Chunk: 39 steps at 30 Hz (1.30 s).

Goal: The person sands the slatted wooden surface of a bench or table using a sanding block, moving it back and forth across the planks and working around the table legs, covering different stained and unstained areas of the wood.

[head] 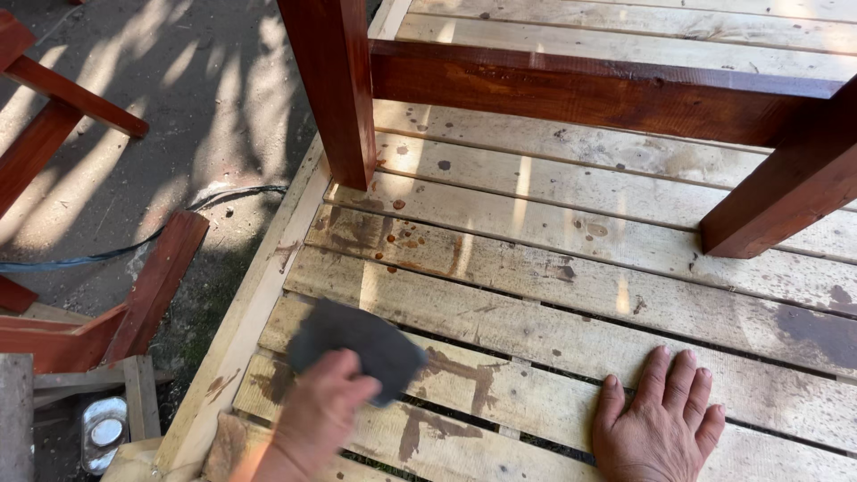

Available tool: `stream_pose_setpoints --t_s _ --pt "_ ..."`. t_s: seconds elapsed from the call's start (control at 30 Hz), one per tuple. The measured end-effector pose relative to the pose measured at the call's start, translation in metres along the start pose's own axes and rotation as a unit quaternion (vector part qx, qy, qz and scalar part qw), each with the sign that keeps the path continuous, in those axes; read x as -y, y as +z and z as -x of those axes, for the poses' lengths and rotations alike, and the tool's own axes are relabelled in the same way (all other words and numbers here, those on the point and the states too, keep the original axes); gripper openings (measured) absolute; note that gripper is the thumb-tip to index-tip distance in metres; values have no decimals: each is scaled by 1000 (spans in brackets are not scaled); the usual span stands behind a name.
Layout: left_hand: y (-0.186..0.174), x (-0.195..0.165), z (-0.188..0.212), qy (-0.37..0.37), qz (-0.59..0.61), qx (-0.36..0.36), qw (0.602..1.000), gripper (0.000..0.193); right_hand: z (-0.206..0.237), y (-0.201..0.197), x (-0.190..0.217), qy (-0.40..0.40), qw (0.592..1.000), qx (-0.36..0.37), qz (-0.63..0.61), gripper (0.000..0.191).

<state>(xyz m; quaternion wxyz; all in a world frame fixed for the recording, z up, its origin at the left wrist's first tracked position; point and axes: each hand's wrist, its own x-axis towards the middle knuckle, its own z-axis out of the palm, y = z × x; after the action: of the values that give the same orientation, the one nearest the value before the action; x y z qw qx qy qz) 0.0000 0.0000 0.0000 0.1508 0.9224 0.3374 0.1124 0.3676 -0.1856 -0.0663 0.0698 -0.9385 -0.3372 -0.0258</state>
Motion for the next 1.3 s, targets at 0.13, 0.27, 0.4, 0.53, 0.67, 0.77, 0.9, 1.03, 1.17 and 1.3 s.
stream_pose_setpoints --t_s 0.13,0.27,0.4,0.53,0.67,0.77,0.9,1.03,1.17,1.3 --pt "28 -35 -7 97 28 -22 995 13 3 -10 3 1 1000 10 -19 84" --pt "-21 33 2 -195 154 17 968 13 1 -14 6 -4 1000 16 -9 83" --pt "-13 26 8 -165 125 -45 977 12 3 -15 9 1 1000 20 -20 83" --pt "34 -34 -4 29 -15 -61 998 6 7 -16 8 -1 1000 24 -16 83" --pt "39 -55 -9 68 30 -33 997 7 4 -17 9 -4 1000 7 -24 84" --pt "-2 1 3 -76 1 -60 995 20 2 -17 9 -6 1000 4 -30 84" --pt "-11 30 1 -450 448 -72 769 13 5 -19 9 -1 1000 18 -19 82" --pt "10 -50 -17 -4 62 -95 994 16 6 -24 12 -5 1000 9 -28 82" --pt "35 -114 -28 33 61 48 996 11 5 -29 13 -5 999 13 -38 83" --pt "15 -39 -4 -149 147 15 978 17 2 -30 12 -21 999 14 -31 82"
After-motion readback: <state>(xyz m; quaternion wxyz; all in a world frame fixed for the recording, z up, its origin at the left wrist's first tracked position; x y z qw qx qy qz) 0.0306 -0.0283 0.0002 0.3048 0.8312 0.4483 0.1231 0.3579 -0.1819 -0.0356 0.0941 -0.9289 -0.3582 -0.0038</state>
